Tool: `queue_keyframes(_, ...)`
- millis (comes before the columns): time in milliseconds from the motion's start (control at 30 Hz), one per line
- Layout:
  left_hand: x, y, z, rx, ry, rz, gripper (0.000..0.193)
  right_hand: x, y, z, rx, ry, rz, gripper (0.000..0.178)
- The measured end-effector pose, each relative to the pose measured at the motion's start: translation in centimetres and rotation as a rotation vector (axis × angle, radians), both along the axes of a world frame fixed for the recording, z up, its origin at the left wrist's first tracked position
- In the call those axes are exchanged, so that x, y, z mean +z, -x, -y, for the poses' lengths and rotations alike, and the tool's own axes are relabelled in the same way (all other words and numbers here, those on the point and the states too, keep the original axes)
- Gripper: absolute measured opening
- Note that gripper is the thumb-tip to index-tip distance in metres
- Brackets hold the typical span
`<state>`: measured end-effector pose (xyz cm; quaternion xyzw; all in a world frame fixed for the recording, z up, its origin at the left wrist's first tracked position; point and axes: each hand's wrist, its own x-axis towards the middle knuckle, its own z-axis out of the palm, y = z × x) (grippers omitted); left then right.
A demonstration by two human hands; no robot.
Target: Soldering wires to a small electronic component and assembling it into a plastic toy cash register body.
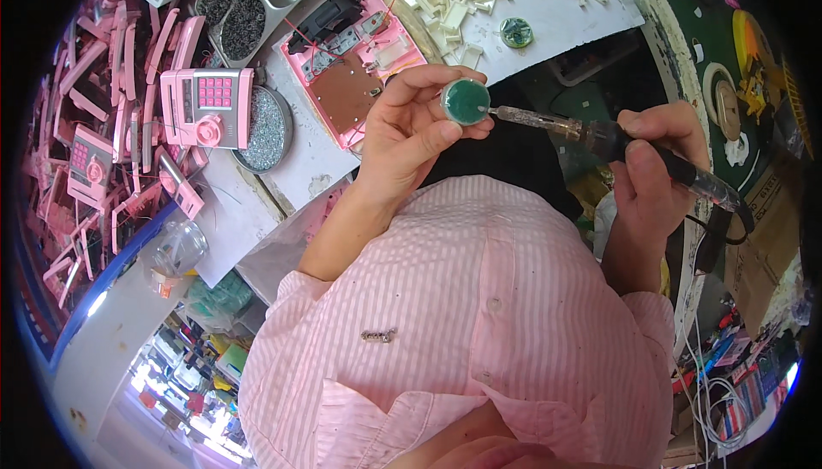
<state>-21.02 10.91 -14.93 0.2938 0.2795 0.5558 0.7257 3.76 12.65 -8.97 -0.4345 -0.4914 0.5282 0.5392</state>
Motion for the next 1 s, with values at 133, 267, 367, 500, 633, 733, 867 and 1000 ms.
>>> queue_keyframes(133, -0.6, -0.3, -0.3, 0.019, -0.191, -0.018, 0.047, -0.3, 0.0, -0.2, -0.043, -0.042, -0.097, 0.022)
queue_keyframes(267, 0.0, -0.6, -0.2, 0.086, -0.246, -0.140, 0.047, -0.5, -1.4, -0.4, 0.017, -0.060, -0.140, 0.025)
queue_keyframes(367, 0.0, -0.6, 0.0, 0.113, -0.275, -0.251, 0.046, -0.7, -1.5, -0.7, 0.049, -0.107, -0.135, 0.028)
queue_keyframes(500, -0.4, -0.7, -0.1, 0.141, -0.343, -0.366, 0.047, -0.9, -1.9, -0.4, 0.093, -0.103, -0.103, 0.031)
queue_keyframes(633, -0.6, -0.7, 0.1, 0.157, -0.326, -0.425, 0.047, -1.2, -1.7, 0.1, 0.054, -0.093, -0.032, 0.030)
queue_keyframes(733, -0.4, -0.7, 0.3, 0.165, -0.326, -0.460, 0.046, -1.4, -1.8, 0.0, 0.032, -0.117, -0.044, 0.029)
queue_keyframes(867, -0.5, -0.6, 0.3, 0.172, -0.339, -0.495, 0.050, -1.4, -2.0, -0.4, 0.036, -0.175, -0.045, 0.028)
queue_keyframes(1000, 0.6, -0.6, 0.3, 0.133, -0.221, -0.570, 0.053, -1.5, -2.2, -1.1, 0.047, -0.298, 0.053, 0.023)
